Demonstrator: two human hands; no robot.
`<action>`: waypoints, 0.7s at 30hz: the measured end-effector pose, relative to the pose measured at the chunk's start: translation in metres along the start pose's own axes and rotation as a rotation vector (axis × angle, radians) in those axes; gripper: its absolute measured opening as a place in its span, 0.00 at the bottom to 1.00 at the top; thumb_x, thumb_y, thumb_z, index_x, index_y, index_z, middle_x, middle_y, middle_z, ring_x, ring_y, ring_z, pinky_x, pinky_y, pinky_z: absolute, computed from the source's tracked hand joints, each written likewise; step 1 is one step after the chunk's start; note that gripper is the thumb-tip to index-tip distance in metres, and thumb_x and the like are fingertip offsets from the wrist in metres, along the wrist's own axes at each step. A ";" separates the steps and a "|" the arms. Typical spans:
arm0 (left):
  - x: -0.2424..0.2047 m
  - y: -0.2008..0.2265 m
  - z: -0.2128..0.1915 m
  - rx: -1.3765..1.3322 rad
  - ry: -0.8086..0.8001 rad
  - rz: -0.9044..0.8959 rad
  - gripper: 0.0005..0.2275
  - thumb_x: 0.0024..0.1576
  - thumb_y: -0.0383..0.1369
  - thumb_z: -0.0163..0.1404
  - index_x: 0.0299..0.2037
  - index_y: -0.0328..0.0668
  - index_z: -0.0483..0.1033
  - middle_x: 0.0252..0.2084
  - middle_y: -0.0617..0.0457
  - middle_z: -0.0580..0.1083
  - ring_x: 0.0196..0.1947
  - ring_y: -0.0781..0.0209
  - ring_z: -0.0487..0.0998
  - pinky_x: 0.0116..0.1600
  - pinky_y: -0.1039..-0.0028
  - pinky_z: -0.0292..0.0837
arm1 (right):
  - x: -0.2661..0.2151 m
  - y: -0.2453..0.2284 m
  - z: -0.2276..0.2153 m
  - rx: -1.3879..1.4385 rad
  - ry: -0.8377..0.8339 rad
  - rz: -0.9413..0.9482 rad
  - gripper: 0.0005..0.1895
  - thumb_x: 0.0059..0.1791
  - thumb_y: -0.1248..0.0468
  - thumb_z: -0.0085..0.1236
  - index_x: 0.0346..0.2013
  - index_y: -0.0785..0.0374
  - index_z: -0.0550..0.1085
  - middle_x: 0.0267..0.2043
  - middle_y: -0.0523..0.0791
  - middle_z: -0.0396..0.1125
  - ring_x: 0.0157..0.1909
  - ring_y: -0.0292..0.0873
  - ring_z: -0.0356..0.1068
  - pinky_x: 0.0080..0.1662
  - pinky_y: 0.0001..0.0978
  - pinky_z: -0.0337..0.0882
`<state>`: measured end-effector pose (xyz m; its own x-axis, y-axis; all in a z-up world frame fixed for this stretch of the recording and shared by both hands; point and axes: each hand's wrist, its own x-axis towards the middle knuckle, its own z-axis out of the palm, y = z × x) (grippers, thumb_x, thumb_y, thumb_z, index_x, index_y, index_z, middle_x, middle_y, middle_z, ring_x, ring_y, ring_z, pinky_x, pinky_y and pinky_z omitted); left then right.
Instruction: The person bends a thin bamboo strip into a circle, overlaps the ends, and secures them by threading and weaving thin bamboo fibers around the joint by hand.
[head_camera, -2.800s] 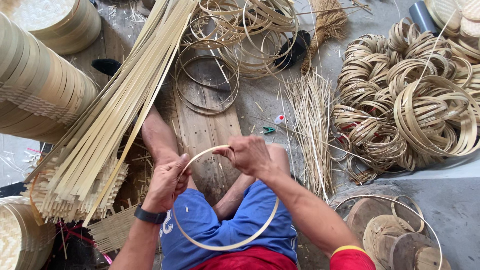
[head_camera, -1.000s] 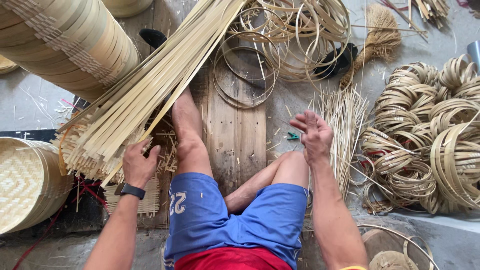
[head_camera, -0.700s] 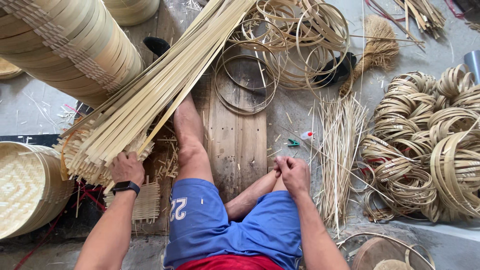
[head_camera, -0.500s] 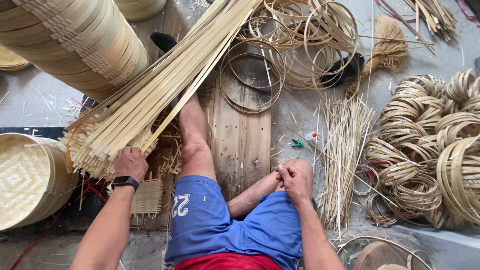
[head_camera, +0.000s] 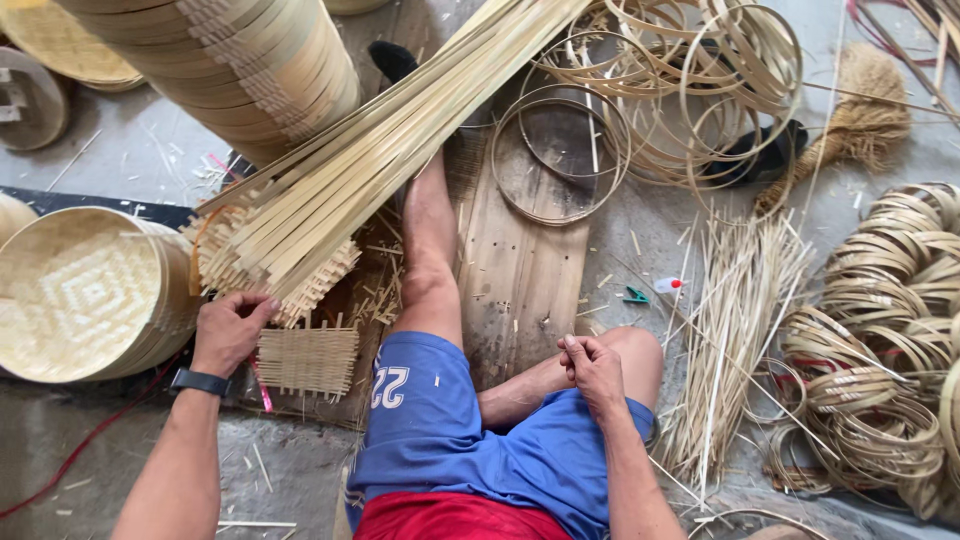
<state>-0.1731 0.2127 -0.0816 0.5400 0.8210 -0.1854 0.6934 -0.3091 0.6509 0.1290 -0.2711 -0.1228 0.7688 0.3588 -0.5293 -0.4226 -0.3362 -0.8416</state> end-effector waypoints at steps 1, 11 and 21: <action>0.001 -0.004 -0.001 -0.042 -0.015 -0.045 0.12 0.55 0.36 0.64 0.41 0.33 0.84 0.33 0.48 0.81 0.31 0.63 0.79 0.38 0.70 0.74 | 0.000 0.003 0.001 0.010 -0.013 -0.007 0.14 0.55 0.59 0.55 0.38 0.68 0.80 0.24 0.41 0.69 0.22 0.30 0.61 0.26 0.23 0.61; -0.017 0.007 -0.061 -0.156 -0.033 -0.182 0.12 0.56 0.38 0.62 0.46 0.41 0.84 0.38 0.53 0.81 0.37 0.65 0.78 0.42 0.75 0.72 | -0.007 0.012 -0.004 -0.112 0.000 -0.009 0.14 0.54 0.58 0.58 0.37 0.68 0.81 0.20 0.38 0.62 0.22 0.30 0.57 0.25 0.24 0.57; -0.052 0.001 -0.082 -0.241 -0.570 -0.178 0.09 0.51 0.34 0.62 0.38 0.38 0.87 0.25 0.51 0.77 0.24 0.66 0.71 0.28 0.72 0.66 | 0.018 -0.097 -0.043 0.769 0.062 -0.107 0.36 0.58 0.42 0.17 0.57 0.64 0.68 0.46 0.53 0.76 0.47 0.48 0.78 0.28 0.25 0.63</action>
<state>-0.2398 0.2090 -0.0105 0.6417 0.4448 -0.6248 0.7049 -0.0209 0.7090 0.2043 -0.2691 -0.0460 0.8400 0.2986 -0.4530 -0.5413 0.4039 -0.7375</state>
